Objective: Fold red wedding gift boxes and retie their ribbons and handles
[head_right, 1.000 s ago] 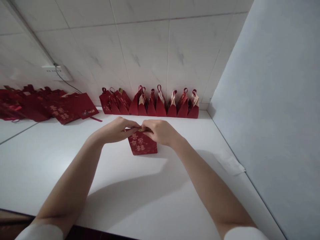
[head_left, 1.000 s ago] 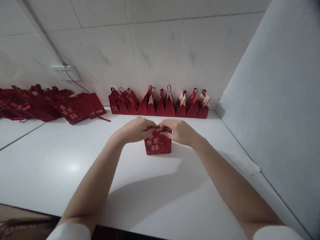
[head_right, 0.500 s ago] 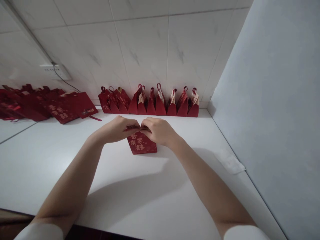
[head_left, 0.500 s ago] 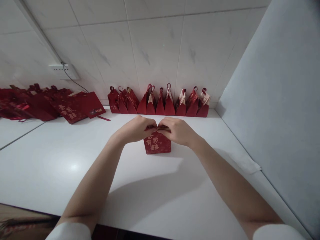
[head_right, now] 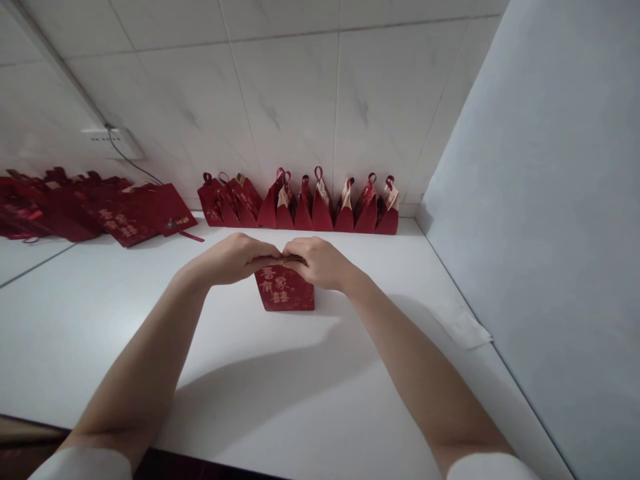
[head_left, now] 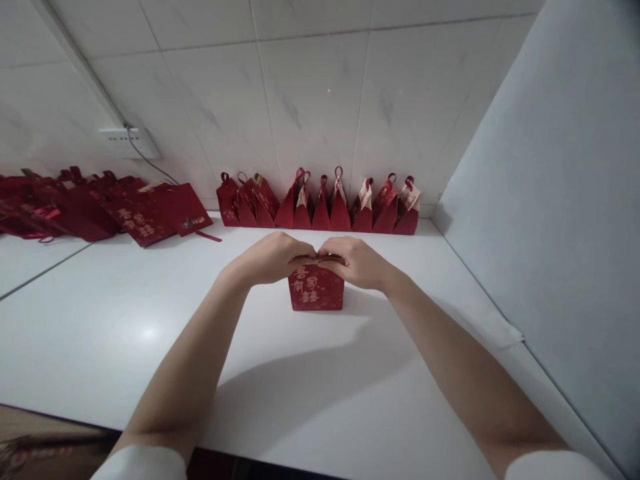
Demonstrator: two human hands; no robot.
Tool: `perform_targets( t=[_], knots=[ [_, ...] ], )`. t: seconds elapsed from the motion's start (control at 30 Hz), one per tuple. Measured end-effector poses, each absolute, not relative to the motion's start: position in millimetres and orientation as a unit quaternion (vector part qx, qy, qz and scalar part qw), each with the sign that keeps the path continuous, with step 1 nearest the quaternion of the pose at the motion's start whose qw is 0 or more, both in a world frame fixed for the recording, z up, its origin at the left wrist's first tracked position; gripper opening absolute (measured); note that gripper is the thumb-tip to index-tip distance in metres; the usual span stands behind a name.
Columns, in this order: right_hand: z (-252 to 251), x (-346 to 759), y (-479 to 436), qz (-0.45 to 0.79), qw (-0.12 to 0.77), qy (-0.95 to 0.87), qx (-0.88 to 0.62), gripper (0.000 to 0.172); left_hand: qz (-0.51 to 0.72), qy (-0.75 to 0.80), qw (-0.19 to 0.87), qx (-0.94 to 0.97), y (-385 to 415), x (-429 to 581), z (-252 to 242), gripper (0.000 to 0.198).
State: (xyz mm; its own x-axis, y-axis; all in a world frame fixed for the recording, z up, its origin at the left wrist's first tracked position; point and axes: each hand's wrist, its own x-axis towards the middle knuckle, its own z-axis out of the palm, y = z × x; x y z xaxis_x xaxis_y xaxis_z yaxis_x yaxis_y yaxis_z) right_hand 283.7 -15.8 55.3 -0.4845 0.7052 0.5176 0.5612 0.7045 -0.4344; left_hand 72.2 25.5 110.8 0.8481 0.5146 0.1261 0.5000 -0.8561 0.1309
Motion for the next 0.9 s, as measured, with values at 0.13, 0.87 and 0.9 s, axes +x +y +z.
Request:
perform_targets(
  t=[0.13,0.87,0.9],
  knots=[
    [60,286,-18,0.132,0.33,-0.848,-0.394,0.011,0.07,0.28,0.074,0.955,28,70,113,0.021],
    [-54,282,24,0.351,0.469,-0.627,-0.513,0.074,0.296,0.446,0.39,0.749,92,68,-22,0.061],
    [-58,281,25,0.36,0.476,-0.632,-0.494,0.077,0.304,0.458,0.376,0.746,91,72,-30,0.063]
  ],
)
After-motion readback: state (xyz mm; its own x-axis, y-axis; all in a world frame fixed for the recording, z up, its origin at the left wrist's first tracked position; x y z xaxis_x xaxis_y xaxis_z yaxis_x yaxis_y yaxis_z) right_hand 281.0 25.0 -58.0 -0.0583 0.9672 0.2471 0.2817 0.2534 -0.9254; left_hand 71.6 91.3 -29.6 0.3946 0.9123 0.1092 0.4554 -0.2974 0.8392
